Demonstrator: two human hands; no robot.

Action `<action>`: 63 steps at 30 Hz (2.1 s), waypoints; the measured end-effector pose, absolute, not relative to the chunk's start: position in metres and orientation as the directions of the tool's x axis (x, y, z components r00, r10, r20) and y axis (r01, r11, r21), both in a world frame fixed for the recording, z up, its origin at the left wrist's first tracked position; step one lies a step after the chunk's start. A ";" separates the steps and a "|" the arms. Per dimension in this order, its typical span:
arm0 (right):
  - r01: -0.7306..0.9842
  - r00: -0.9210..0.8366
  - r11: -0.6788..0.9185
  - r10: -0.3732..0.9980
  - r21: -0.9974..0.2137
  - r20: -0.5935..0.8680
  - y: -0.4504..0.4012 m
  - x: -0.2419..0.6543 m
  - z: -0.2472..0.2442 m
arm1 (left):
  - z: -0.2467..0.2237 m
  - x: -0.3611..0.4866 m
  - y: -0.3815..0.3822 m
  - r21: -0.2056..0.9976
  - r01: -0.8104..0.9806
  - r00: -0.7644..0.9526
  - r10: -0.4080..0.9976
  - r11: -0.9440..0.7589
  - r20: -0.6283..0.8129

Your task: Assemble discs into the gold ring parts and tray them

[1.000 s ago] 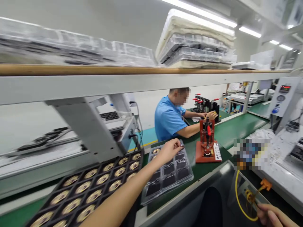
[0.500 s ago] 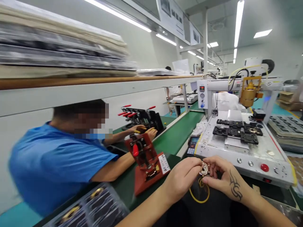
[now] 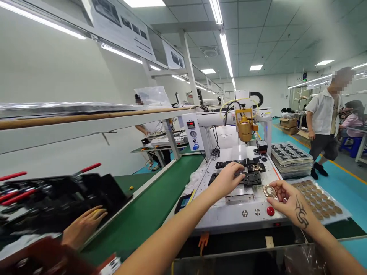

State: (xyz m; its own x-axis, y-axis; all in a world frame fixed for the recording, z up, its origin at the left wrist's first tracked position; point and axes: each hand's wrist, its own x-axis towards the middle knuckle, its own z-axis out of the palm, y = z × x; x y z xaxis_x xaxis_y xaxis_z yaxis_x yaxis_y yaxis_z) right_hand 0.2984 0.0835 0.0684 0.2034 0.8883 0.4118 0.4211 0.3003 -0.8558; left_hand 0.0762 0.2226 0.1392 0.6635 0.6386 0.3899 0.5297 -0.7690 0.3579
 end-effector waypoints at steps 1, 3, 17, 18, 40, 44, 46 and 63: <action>0.432 0.223 0.301 0.878 -0.850 0.424 0.083 0.308 0.068 | 0.143 0.095 0.240 0.348 0.548 0.677 0.648 -0.760 0.350; 0.429 0.260 0.304 0.860 -0.851 0.439 0.080 0.322 0.064 | 0.148 0.131 0.270 0.331 0.573 0.697 0.658 -0.750 0.284; 0.361 0.333 0.289 0.848 -0.887 0.412 0.093 0.387 0.075 | 0.163 0.204 0.342 0.136 0.738 0.672 0.702 -0.661 -0.237; 0.363 0.319 0.301 0.849 -0.882 0.421 0.101 0.386 0.076 | 0.163 0.206 0.341 0.125 0.740 0.667 0.701 -0.660 -0.251; 0.692 -0.297 0.304 0.947 -0.655 0.126 0.281 0.373 0.089 | 0.193 0.056 0.248 0.638 0.408 0.596 0.720 -0.653 0.355; 0.720 -0.335 0.325 0.937 -0.613 0.102 0.279 0.375 0.094 | 0.183 0.019 0.223 0.662 0.391 0.590 0.726 -0.639 0.353; 0.738 -0.333 0.335 0.936 -0.586 0.116 0.279 0.373 0.093 | 0.179 0.004 0.210 0.677 0.397 0.575 0.743 -0.619 0.342; 0.820 0.107 0.275 0.789 -0.503 0.605 0.155 0.351 0.062 | 0.116 -0.019 0.111 0.724 0.343 0.445 0.782 -0.598 0.436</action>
State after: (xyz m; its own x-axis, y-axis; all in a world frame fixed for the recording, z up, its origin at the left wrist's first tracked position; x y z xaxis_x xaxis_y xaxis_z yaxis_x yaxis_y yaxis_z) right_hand 0.3513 0.1552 0.0618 0.1067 0.7893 0.6046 0.8195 0.2745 -0.5030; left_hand -0.0191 0.1106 0.1162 0.4448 0.7825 0.4358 0.3427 -0.5982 0.7244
